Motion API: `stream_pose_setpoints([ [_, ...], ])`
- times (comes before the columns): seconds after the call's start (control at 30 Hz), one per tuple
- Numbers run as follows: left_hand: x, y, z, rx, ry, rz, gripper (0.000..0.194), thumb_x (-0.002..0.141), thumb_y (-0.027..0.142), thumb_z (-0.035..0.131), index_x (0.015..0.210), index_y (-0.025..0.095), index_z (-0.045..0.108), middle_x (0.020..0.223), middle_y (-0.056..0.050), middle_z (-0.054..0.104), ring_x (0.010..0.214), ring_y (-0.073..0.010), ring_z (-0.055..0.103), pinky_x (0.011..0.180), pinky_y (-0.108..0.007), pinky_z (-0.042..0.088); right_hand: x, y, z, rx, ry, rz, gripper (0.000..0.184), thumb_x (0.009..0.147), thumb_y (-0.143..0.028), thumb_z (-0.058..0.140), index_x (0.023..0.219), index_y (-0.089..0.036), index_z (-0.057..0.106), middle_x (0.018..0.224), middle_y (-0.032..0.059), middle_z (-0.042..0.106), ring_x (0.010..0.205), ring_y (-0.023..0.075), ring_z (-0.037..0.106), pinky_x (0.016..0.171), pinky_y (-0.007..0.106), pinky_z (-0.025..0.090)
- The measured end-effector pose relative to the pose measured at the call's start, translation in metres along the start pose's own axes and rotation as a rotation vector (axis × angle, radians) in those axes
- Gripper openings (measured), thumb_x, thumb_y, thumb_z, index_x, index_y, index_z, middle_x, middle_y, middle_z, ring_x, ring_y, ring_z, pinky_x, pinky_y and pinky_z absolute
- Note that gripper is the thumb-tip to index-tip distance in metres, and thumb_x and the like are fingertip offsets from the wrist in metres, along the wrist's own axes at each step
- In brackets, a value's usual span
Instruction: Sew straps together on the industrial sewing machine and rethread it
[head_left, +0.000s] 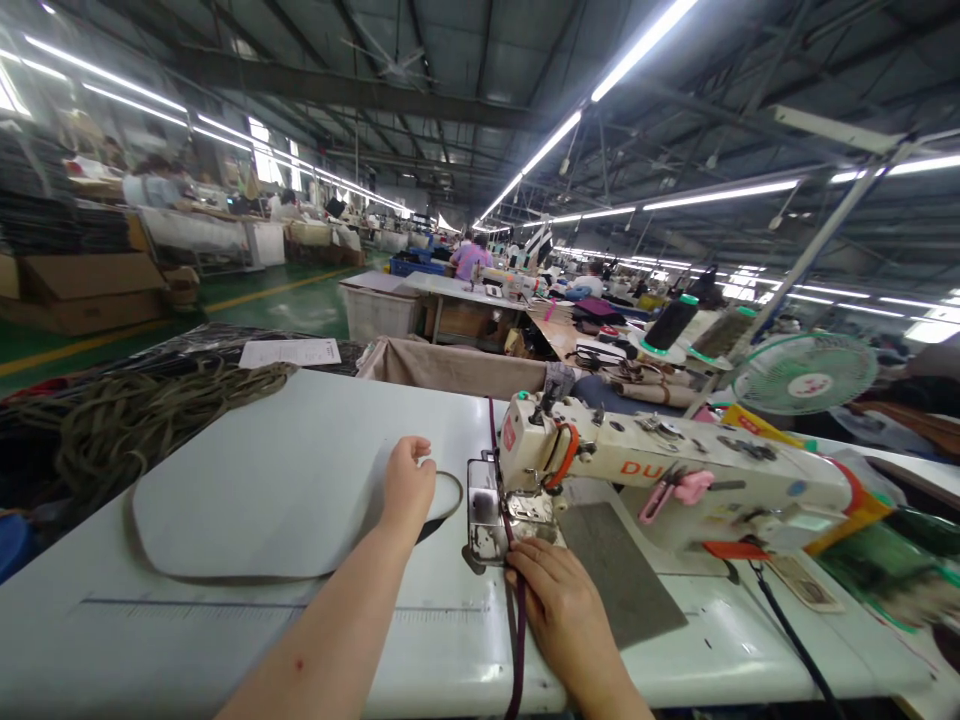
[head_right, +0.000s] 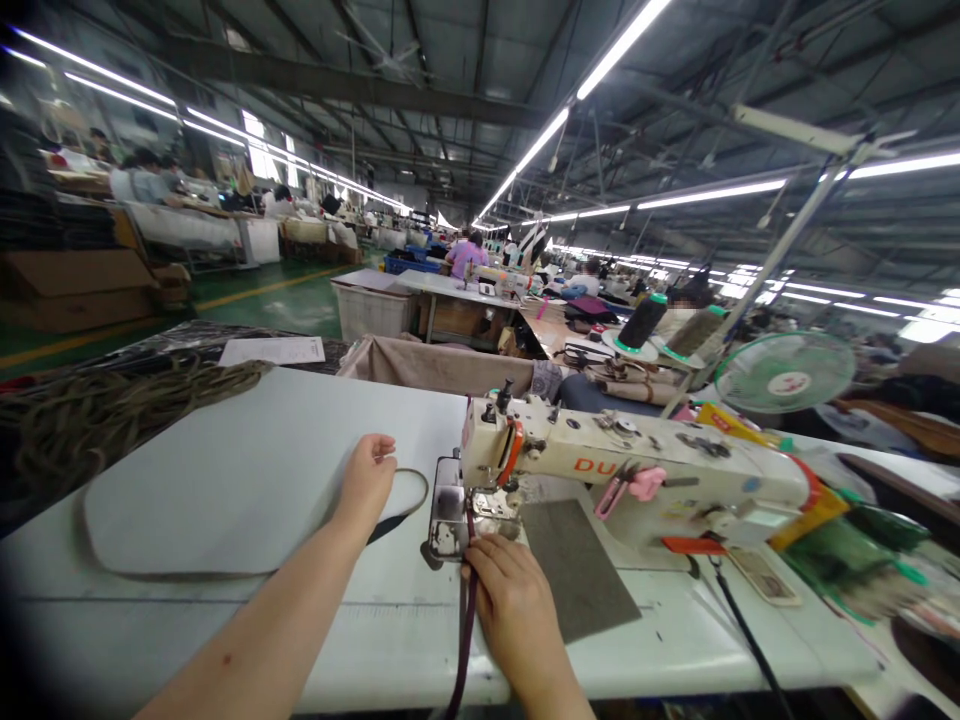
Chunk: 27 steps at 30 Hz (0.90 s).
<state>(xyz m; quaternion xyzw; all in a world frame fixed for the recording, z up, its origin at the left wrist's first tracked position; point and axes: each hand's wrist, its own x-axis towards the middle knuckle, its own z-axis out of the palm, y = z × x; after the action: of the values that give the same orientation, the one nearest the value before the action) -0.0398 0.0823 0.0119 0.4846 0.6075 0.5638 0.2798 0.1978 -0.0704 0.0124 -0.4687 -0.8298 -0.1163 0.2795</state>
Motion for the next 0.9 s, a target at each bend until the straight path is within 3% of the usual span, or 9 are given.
stream_pose_setpoints([
  [0.47, 0.0006, -0.0050, 0.0013, 0.001, -0.027, 0.001, 0.028, 0.078, 0.002, 0.056, 0.100, 0.019, 0.061, 0.104, -0.007, 0.070, 0.104, -0.0229, 0.067, 0.100, -0.039, 0.051, 0.0000, -0.0016, -0.0004, 0.008, 0.001, 0.008, 0.024, 0.104, -0.020, 0.056, 0.118, -0.023, 0.075, 0.120, 0.0082, 0.078, 0.113, 0.0259, 0.073, 0.096, 0.042, 0.061],
  [0.9, -0.0008, -0.0027, 0.0016, 0.013, -0.029, -0.016, 0.028, 0.080, 0.001, 0.055, 0.098, 0.020, 0.062, 0.103, -0.005, 0.070, 0.101, -0.0212, 0.067, 0.096, -0.034, 0.050, -0.0007, 0.0003, -0.0009, -0.014, -0.011, -0.009, 0.025, 0.103, -0.020, 0.057, 0.119, -0.023, 0.075, 0.119, 0.0079, 0.078, 0.113, 0.0242, 0.073, 0.097, 0.040, 0.060],
])
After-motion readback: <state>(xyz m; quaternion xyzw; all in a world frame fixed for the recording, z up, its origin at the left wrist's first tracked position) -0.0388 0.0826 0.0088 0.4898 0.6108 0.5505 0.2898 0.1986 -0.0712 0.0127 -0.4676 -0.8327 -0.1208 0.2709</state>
